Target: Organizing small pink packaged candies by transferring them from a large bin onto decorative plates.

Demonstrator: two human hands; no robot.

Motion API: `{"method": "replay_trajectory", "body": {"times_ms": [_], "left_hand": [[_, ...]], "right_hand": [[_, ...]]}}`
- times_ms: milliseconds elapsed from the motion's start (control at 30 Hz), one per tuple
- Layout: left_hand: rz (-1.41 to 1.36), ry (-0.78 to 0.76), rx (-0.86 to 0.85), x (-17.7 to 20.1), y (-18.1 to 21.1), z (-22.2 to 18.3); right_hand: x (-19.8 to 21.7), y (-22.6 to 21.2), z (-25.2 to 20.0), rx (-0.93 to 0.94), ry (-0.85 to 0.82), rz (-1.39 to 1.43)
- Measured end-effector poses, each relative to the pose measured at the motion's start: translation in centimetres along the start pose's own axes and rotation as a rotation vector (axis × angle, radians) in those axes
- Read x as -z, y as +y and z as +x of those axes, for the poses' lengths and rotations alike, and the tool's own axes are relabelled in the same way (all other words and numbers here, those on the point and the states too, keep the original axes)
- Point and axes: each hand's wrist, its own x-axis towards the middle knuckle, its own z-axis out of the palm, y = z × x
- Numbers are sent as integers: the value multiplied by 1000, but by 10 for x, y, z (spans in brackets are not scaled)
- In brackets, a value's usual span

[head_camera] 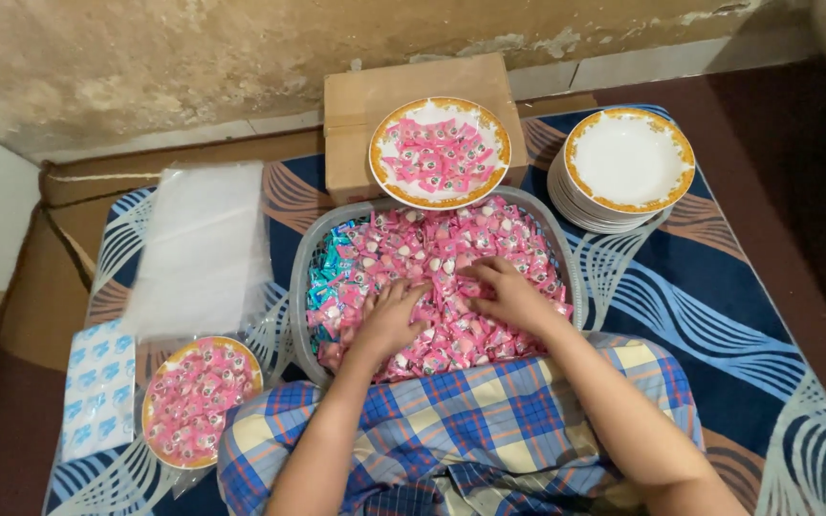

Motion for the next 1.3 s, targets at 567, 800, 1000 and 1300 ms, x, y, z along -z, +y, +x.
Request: {"method": "replay_trajectory", "body": {"times_ms": [567, 800, 1000, 1300], "left_hand": [[-834, 692, -17, -6, 3, -15], [-1073, 713, -127, -33, -18, 15], [-1051, 701, -147, -35, -19, 16], [-1056, 667, -116, -40, -28, 22]], "right_hand": [[11, -14, -6, -295, 240, 899], [7, 4, -9, -3, 323, 777], [0, 5, -8, -53, 412, 774], [-8, 4, 0, -67, 381, 634]]}}
